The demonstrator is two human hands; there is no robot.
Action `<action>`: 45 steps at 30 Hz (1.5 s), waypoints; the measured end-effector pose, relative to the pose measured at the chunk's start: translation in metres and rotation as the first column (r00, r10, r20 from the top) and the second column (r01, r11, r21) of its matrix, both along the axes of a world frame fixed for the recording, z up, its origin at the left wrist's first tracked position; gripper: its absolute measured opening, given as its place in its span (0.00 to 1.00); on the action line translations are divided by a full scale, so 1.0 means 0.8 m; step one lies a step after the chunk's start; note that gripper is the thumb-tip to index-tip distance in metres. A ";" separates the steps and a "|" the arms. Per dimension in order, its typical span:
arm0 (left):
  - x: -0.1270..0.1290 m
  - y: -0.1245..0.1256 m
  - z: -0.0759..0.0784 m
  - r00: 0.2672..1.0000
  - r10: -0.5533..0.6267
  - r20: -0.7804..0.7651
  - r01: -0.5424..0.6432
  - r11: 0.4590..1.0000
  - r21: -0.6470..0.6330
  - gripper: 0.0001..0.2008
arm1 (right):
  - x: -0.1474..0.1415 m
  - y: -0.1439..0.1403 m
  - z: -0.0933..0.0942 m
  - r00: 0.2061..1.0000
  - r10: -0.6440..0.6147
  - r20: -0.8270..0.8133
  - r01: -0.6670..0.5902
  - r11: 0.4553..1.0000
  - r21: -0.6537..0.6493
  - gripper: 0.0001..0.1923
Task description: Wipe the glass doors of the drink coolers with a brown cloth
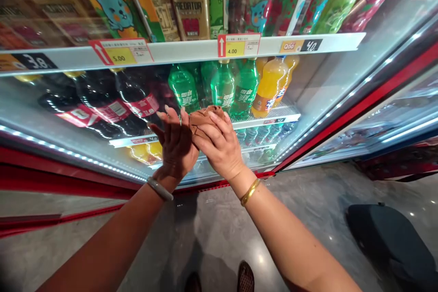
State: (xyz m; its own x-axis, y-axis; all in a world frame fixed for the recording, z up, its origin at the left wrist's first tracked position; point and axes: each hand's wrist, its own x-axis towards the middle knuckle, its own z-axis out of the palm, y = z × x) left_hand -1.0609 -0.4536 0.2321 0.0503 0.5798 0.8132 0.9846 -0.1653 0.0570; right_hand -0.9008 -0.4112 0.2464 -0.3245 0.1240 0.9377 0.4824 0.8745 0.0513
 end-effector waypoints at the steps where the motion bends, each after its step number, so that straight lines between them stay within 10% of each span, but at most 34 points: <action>1: 0.003 0.001 -0.001 1.000 -0.008 -0.011 0.007 1.000 -0.016 0.40 | 0.005 0.001 -0.006 1.000 0.007 0.018 -0.006 1.000 -0.009 0.13; 18: 0.093 0.032 0.014 0.996 -0.023 -0.082 0.024 1.000 0.011 0.43 | 0.095 0.033 0.001 1.000 -0.001 -0.002 0.000 0.994 -0.106 0.14; 45: 0.206 0.094 0.159 0.996 -0.032 -0.089 0.028 0.999 -0.040 0.42 | 0.184 0.072 0.135 0.981 -0.047 -0.188 0.014 0.985 -0.172 0.16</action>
